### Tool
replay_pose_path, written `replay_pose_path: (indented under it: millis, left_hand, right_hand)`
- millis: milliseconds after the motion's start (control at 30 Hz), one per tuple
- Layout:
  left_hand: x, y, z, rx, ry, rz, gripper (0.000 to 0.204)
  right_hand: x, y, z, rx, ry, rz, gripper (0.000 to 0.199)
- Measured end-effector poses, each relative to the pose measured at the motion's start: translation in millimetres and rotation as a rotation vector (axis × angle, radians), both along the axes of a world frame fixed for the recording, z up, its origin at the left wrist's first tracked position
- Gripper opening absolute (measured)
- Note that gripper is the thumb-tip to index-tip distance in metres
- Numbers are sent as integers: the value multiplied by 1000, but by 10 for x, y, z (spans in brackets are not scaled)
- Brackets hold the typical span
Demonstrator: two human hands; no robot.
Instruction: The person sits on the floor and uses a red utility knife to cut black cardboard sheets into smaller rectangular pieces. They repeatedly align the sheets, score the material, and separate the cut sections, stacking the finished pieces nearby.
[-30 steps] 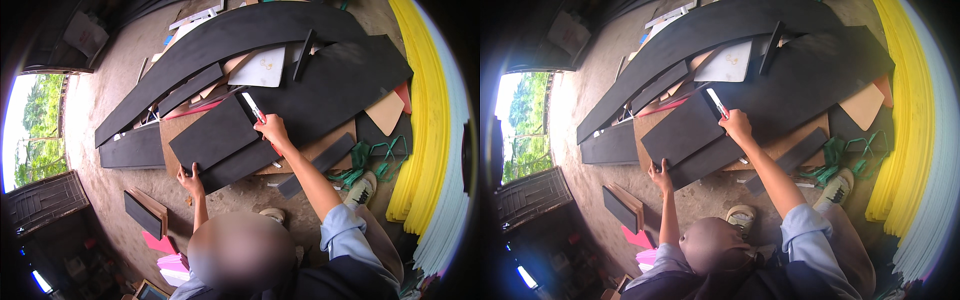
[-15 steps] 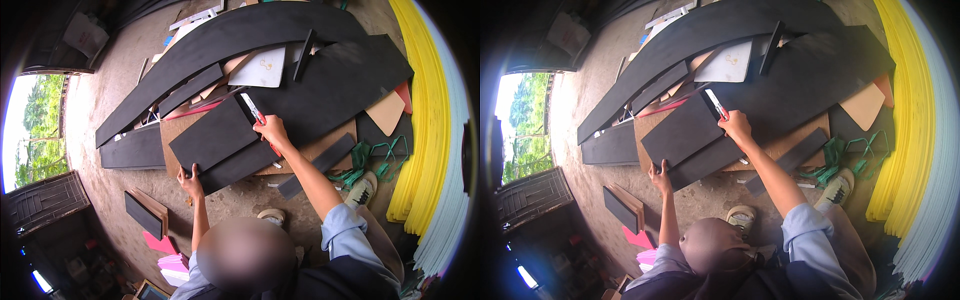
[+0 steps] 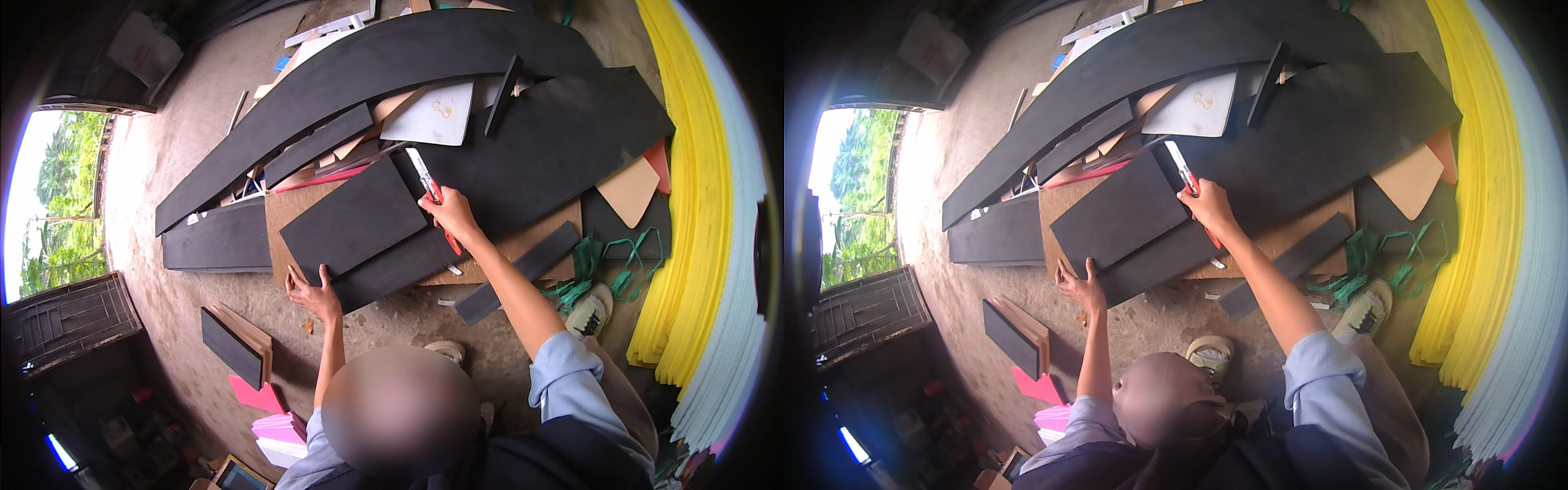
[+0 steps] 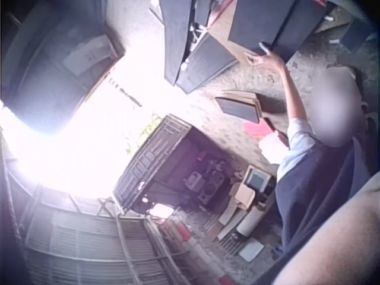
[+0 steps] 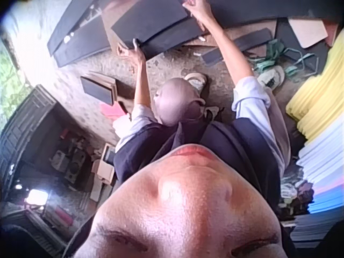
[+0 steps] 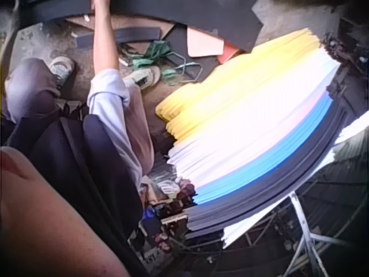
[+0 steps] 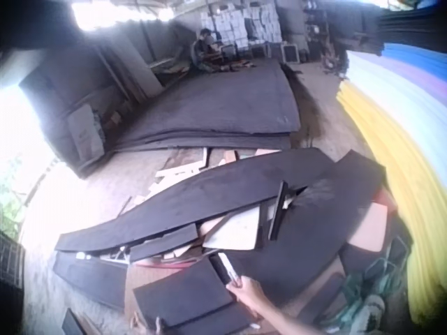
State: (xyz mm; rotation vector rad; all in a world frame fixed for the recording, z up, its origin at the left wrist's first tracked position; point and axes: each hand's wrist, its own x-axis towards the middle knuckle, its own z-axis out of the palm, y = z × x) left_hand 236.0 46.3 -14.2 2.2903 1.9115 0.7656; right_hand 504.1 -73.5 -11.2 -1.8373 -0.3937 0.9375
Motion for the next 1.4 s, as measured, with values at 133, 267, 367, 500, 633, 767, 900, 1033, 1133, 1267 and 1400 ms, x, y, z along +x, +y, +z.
replay_pose_path:
  millis: [133, 267, 367, 500, 633, 767, 900, 1033, 1133, 1267, 1400]
  left_hand:
    - [647, -251, 330, -93, -136, -525, 70]
    - [1127, -229, 385, -186, 211, -854, 73]
    - [1187, -124, 211, -200, 277, -934, 73]
    - [1139, -84, 109, -214, 297, -947, 72]
    - [1111, -49, 88, -323, 284, -969, 77]
    - [1116, -43, 116, -343, 245, -996, 81]
    - [1115, -19, 87, -340, 282, -976, 82]
    - [1130, -39, 43, -320, 273, -970, 83]
    - [1104, -15, -9, -334, 290, -958, 83]
    - [1100, -12, -27, -289, 273, -946, 83]
    - [1098, -25, -42, -272, 267, -945, 83]
  right_hand:
    - [153, -28, -31, -135, -387, 97, 28]
    - [26, 155, 235, -296, -602, 365, 22]
    - [-38, 225, 163, -306, -808, 384, 20]
    - [-109, 204, 262, -337, -904, 387, 22]
    - [-123, 306, 261, -332, -913, 386, 21]
    - [-102, 461, 223, -379, -831, 400, 19]
    - [-62, 577, 280, -445, -781, 449, 17]
    - [-173, 337, 326, -462, -685, 450, 20]
    - [-395, -86, 355, -483, -622, 464, 21]
    - [-656, -465, 421, -534, -574, 490, 20]
    - [-877, -723, 477, -551, -600, 484, 20]
